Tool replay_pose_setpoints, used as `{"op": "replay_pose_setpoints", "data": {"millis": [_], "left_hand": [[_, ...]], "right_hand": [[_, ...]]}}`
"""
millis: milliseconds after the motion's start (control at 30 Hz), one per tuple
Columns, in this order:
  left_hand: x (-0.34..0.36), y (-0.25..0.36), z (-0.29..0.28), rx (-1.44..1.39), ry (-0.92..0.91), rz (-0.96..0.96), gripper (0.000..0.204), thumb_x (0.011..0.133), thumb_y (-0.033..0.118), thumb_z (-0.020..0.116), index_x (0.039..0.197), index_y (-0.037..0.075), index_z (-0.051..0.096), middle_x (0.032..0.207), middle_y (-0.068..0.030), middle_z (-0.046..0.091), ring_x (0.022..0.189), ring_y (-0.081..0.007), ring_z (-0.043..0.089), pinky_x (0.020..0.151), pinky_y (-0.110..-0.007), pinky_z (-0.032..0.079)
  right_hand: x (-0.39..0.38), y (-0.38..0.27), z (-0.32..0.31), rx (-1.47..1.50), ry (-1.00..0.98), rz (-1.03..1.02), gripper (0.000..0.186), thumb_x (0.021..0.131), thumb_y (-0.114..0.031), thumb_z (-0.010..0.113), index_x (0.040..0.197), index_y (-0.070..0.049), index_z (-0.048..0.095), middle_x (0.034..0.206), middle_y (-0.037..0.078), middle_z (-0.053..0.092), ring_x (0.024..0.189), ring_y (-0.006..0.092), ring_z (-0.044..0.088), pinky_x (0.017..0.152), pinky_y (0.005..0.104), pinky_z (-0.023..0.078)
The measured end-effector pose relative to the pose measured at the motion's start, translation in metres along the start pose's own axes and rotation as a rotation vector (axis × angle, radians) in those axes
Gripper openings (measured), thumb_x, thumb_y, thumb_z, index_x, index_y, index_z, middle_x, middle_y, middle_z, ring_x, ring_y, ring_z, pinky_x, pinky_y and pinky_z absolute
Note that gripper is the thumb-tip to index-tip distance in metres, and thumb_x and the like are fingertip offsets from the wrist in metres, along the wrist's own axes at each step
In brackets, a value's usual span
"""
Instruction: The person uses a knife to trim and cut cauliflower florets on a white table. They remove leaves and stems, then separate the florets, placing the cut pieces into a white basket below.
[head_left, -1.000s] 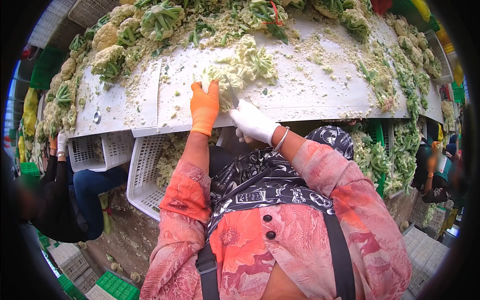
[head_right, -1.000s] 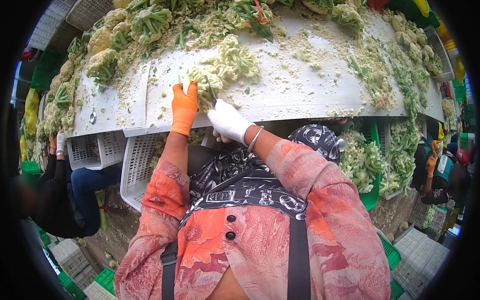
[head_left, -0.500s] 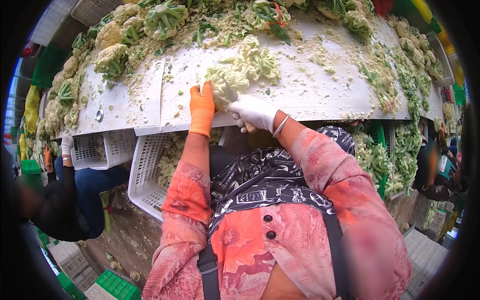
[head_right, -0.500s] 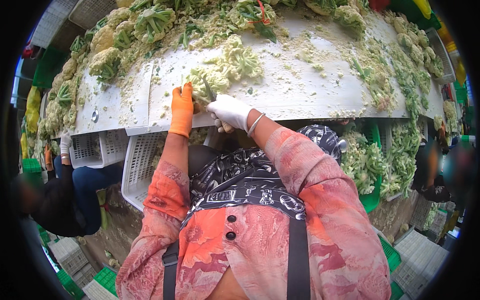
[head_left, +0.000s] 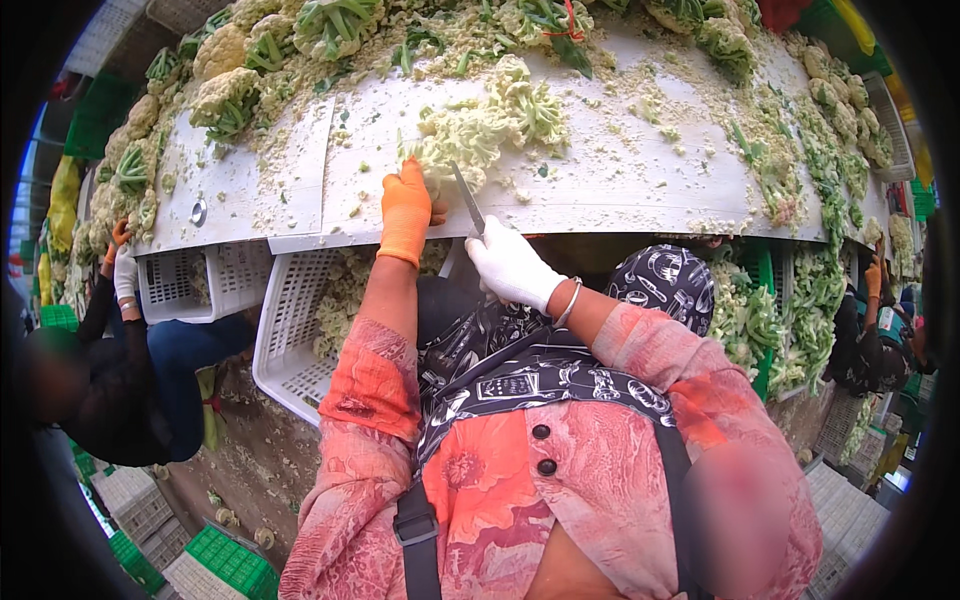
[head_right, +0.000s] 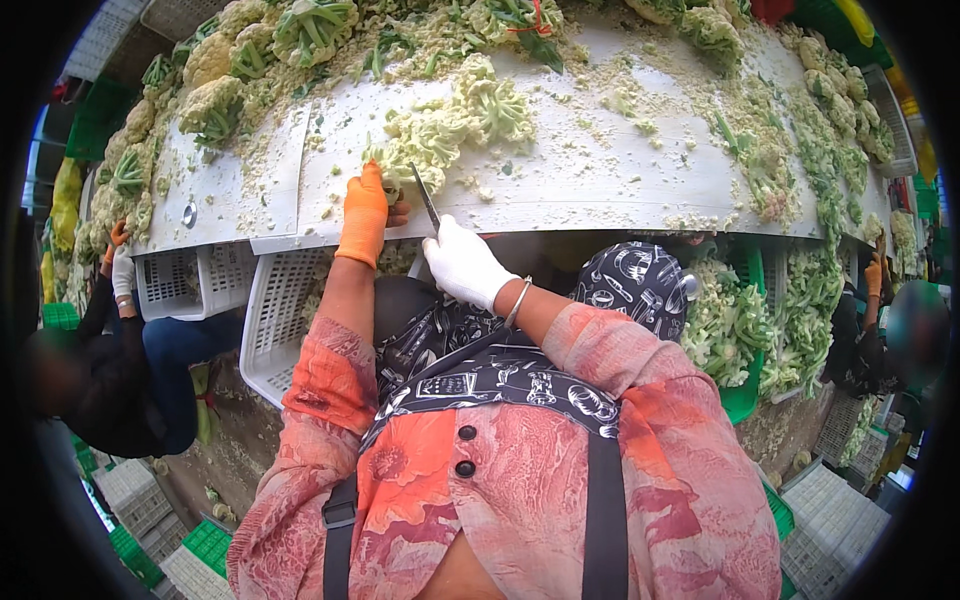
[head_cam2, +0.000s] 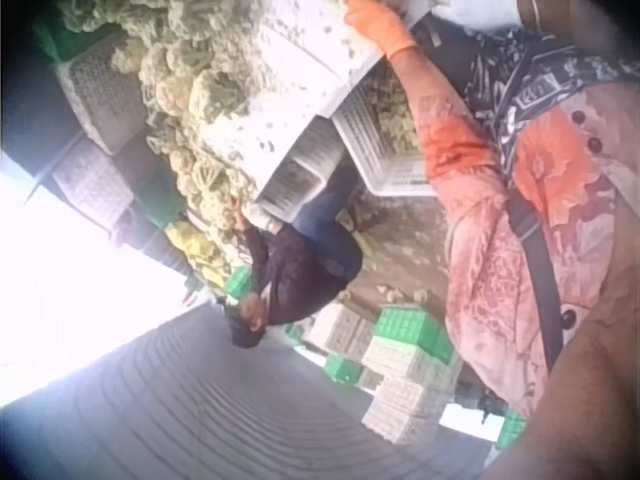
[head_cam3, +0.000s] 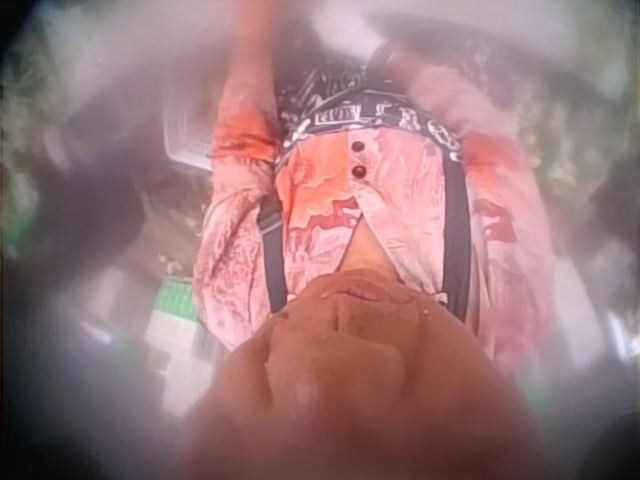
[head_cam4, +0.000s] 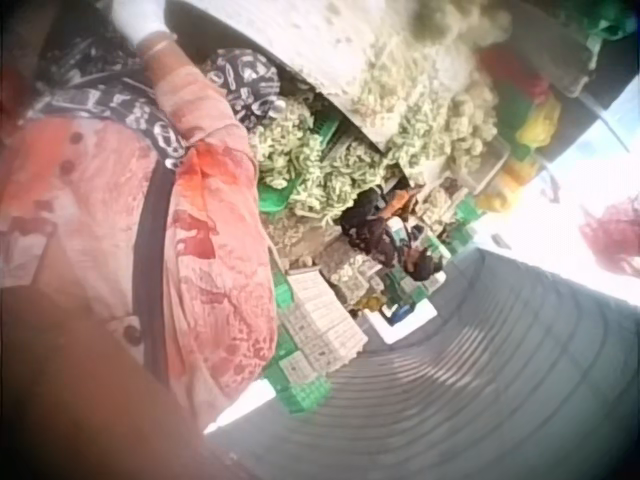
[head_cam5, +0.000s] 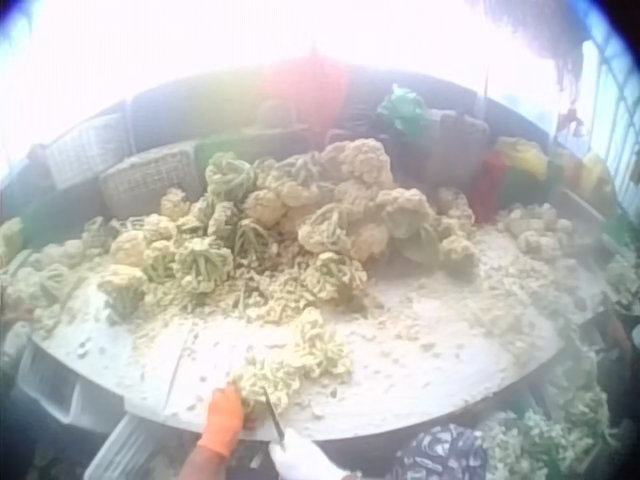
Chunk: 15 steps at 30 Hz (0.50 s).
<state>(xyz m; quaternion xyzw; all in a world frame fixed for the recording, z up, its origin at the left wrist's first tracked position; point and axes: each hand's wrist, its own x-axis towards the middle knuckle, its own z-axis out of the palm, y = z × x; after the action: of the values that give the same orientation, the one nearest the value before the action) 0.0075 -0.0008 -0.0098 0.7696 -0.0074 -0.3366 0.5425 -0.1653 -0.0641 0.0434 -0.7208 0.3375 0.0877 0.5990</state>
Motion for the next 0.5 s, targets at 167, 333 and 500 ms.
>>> {"op": "replay_pose_setpoints", "data": {"millis": [167,333,500], "left_hand": [[0.000,0.000,0.000,-0.080,-0.012,-0.068,0.049,0.104,0.051,0.042,0.109,0.004,0.053,0.084,-0.0127,0.066,0.052,-0.0217,0.062,0.043,-0.034,0.052],[0.010,-0.008,-0.013,-0.393,-0.149,-0.244,0.048,0.105,0.053,0.038,0.104,0.010,0.058,0.082,-0.0104,0.064,0.051,-0.0216,0.053,0.048,-0.037,0.044],[0.011,-0.020,-0.021,-0.571,-0.288,-0.230,0.051,0.105,0.055,0.035,0.104,0.008,0.055,0.076,-0.0094,0.057,0.054,-0.0219,0.049,0.050,-0.037,0.039]], "right_hand": [[0.035,0.031,0.018,-0.113,0.115,-0.132,0.031,0.099,-0.022,0.049,0.109,0.007,0.048,0.088,0.035,0.065,0.090,0.0515,0.064,0.084,0.0555,0.049],[0.053,0.029,0.020,-0.150,0.087,-0.139,0.031,0.098,-0.023,0.050,0.110,0.006,0.051,0.092,0.034,0.066,0.092,0.0511,0.064,0.085,0.0549,0.050],[0.068,0.026,0.019,-0.347,0.131,-0.234,0.027,0.096,-0.021,0.048,0.107,0.003,0.055,0.095,0.032,0.067,0.095,0.0490,0.065,0.086,0.0543,0.050]]}}
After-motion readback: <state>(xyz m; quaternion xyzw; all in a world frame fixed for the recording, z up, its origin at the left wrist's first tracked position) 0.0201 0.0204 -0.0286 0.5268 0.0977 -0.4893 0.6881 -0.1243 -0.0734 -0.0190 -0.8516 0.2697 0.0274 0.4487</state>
